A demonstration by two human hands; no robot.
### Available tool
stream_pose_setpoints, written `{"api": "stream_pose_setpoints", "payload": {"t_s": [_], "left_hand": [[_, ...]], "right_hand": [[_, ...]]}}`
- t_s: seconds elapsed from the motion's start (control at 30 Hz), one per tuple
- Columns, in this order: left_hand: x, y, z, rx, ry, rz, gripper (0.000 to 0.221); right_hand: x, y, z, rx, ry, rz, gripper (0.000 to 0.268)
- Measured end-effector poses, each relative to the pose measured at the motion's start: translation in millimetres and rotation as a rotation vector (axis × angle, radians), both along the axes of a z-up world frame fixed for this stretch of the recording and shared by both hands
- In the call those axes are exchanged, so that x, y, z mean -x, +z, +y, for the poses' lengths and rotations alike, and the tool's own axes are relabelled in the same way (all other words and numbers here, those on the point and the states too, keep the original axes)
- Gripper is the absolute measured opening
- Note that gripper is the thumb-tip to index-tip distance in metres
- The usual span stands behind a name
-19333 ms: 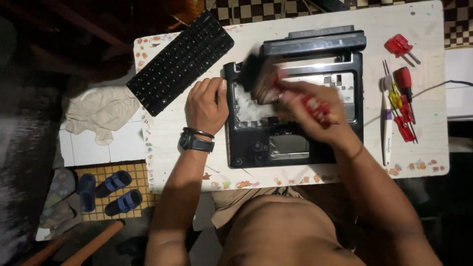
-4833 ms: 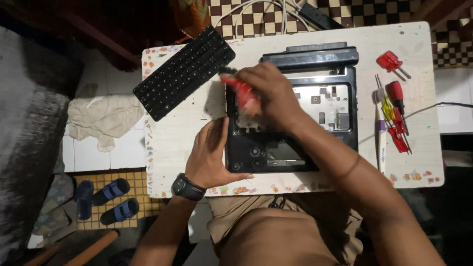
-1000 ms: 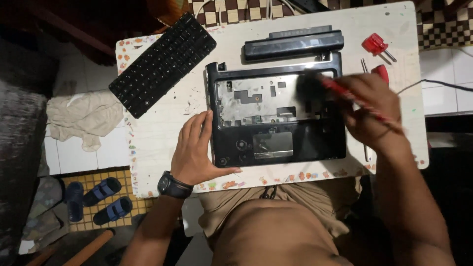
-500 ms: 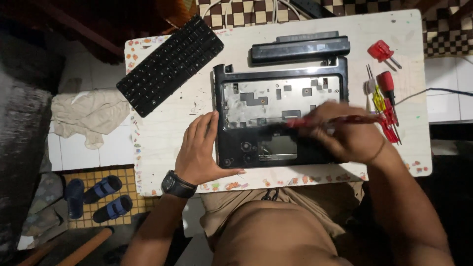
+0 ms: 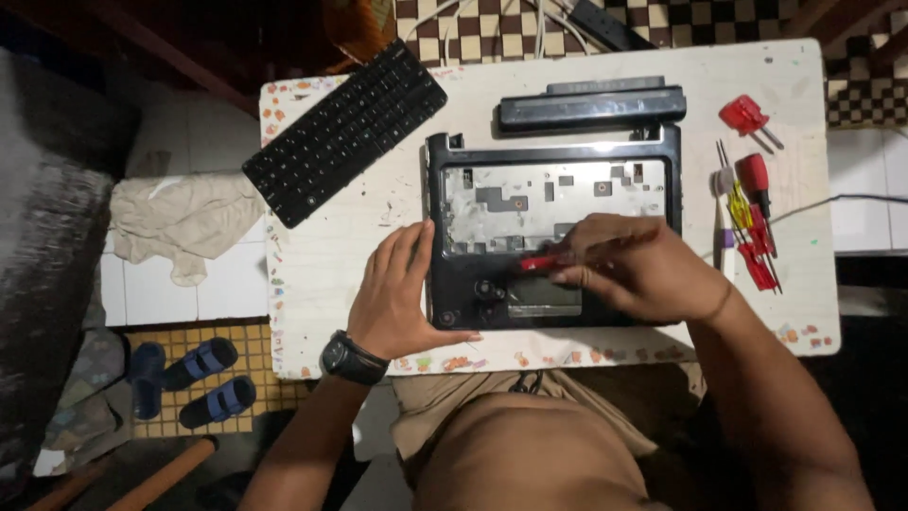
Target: Disassembling a laptop to clean internal components using a screwdriver and a brush
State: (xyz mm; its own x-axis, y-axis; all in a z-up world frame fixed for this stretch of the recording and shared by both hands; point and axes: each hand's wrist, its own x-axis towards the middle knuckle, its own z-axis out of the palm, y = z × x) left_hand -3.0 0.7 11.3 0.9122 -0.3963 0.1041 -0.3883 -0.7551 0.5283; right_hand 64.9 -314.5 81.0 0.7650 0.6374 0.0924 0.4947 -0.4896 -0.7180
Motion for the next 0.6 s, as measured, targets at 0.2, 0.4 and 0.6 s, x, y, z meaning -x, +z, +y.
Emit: {"api": "stream_pose_setpoints", "payload": {"t_s": [0.2, 0.4, 0.6], "left_hand": [[-1.0, 1.4, 0.5, 0.01, 0.005, -0.013, 0.147], [-2.6, 2.1, -0.7, 0.021, 0.008, 0.028, 0.146], [-1.3, 1.9, 0.3, -0.016, 0.025, 0.056, 0.148]], "right_hand": [[-24.4, -20.0, 5.5, 0.236, -0.16, -0.381, 0.023], [-30.2, 11.3, 39.0, -0.039, -0.021, 0.035, 0.022], [-39.5, -16.0, 49.9, 0.059, 0.08, -0.129, 0.019]]}}
